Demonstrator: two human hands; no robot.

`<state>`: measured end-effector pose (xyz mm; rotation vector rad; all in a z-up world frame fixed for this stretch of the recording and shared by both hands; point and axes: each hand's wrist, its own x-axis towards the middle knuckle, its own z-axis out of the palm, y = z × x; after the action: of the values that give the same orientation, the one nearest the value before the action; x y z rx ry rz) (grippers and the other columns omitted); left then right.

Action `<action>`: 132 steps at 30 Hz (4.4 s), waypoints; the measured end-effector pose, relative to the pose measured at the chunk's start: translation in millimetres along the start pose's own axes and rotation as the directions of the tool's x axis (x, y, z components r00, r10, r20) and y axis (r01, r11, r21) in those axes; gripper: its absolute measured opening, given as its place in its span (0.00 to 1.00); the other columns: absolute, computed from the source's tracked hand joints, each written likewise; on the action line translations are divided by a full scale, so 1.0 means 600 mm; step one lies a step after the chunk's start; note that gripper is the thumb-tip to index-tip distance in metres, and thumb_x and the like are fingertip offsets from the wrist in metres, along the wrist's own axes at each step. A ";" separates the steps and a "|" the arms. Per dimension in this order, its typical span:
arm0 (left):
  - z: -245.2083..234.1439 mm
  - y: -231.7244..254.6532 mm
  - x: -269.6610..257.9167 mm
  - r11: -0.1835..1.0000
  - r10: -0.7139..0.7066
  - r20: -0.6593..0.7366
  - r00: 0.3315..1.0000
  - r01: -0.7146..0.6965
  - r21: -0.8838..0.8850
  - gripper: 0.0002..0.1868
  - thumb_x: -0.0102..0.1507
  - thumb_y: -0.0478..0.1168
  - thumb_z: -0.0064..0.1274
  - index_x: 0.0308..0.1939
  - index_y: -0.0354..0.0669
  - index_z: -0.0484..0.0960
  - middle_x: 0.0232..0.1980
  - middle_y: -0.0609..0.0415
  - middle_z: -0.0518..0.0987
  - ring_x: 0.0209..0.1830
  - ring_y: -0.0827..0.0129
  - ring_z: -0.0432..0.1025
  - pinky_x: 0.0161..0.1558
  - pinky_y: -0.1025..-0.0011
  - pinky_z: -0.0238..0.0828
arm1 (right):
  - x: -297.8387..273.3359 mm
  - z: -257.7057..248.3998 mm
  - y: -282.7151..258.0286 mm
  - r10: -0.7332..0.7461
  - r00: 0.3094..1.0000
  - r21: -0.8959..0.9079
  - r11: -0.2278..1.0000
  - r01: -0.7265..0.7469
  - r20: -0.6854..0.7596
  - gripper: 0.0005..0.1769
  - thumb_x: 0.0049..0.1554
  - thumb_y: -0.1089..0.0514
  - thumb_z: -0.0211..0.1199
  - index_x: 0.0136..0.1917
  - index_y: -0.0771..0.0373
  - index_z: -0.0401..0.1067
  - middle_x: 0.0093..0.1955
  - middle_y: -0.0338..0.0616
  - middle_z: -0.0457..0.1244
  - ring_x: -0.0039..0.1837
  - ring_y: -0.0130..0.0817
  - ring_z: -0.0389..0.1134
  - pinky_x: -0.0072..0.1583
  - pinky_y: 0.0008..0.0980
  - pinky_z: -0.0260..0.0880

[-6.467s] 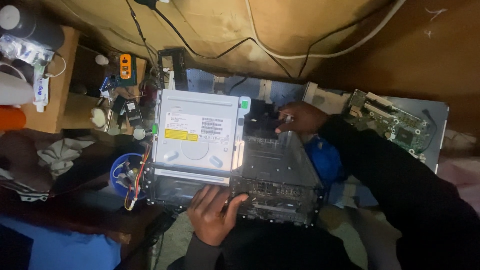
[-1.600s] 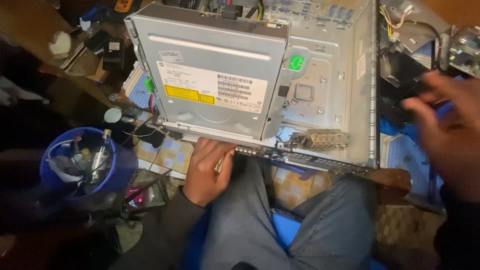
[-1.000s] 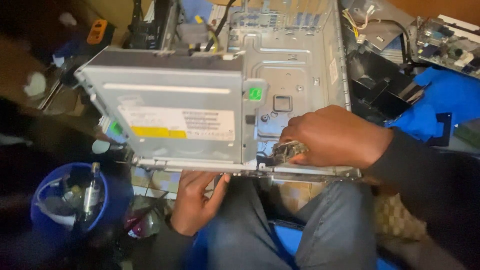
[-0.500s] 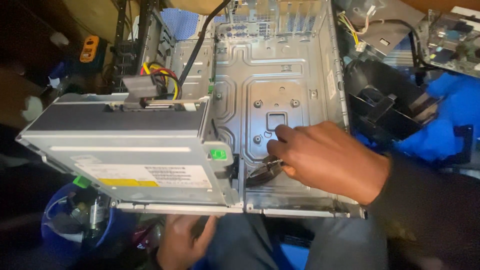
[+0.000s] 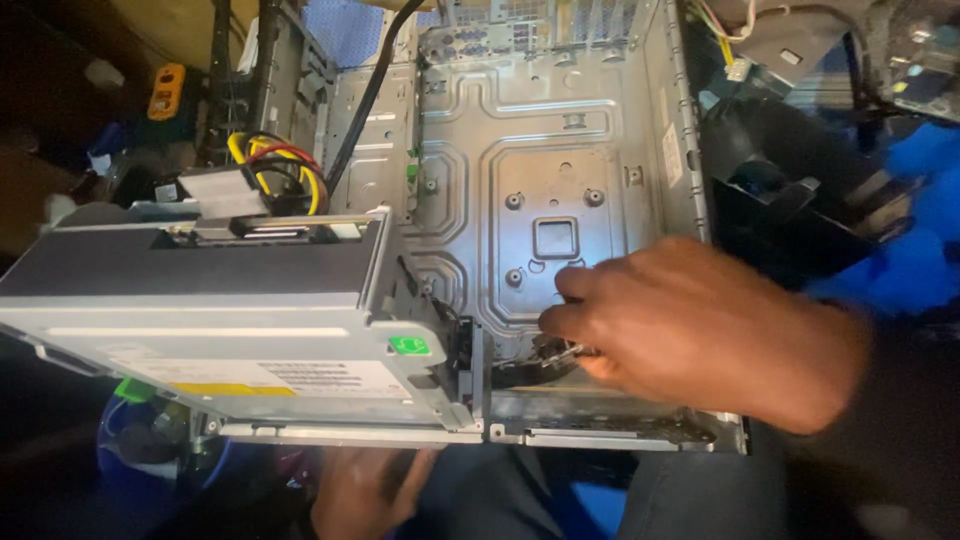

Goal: Disassembling and cleaning components of a desktop computer.

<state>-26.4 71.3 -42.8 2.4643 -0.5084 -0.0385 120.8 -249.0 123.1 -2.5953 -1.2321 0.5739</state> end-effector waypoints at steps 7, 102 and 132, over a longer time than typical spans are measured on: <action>-0.023 0.032 0.017 0.993 -0.032 -0.001 0.999 0.032 -0.111 0.15 0.57 0.41 0.66 0.47 0.44 0.87 0.50 0.45 0.85 0.52 0.51 0.79 0.56 0.56 0.69 | 0.010 -0.029 -0.031 0.162 0.959 -0.105 0.985 -0.141 0.232 0.18 0.53 0.51 0.64 0.58 0.51 0.75 0.52 0.39 0.65 0.45 0.40 0.72 0.40 0.43 0.73; -0.061 0.120 0.079 -0.142 -0.598 0.063 0.799 -0.028 -0.989 0.42 0.61 0.52 0.58 0.74 0.37 0.60 0.71 0.47 0.70 0.69 0.56 0.67 0.69 0.49 0.61 | 0.181 0.059 0.054 -0.151 0.984 0.570 0.819 0.071 0.094 0.14 0.62 0.55 0.56 0.51 0.62 0.80 0.43 0.43 0.73 0.41 0.29 0.70 0.45 0.28 0.73; -0.010 0.057 0.041 -0.113 -0.547 -0.031 0.836 -0.111 -0.987 0.40 0.71 0.57 0.53 0.77 0.31 0.61 0.60 0.30 0.73 0.57 0.40 0.70 0.55 0.41 0.66 | 0.213 0.095 0.068 -0.125 0.986 0.712 0.682 0.166 -0.110 0.07 0.55 0.57 0.67 0.48 0.57 0.77 0.48 0.36 0.72 0.50 0.28 0.75 0.56 0.33 0.75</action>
<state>-14.6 40.5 -15.8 0.8186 0.2524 0.0192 197.8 -173.9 24.6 -1.8110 -0.9183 0.7612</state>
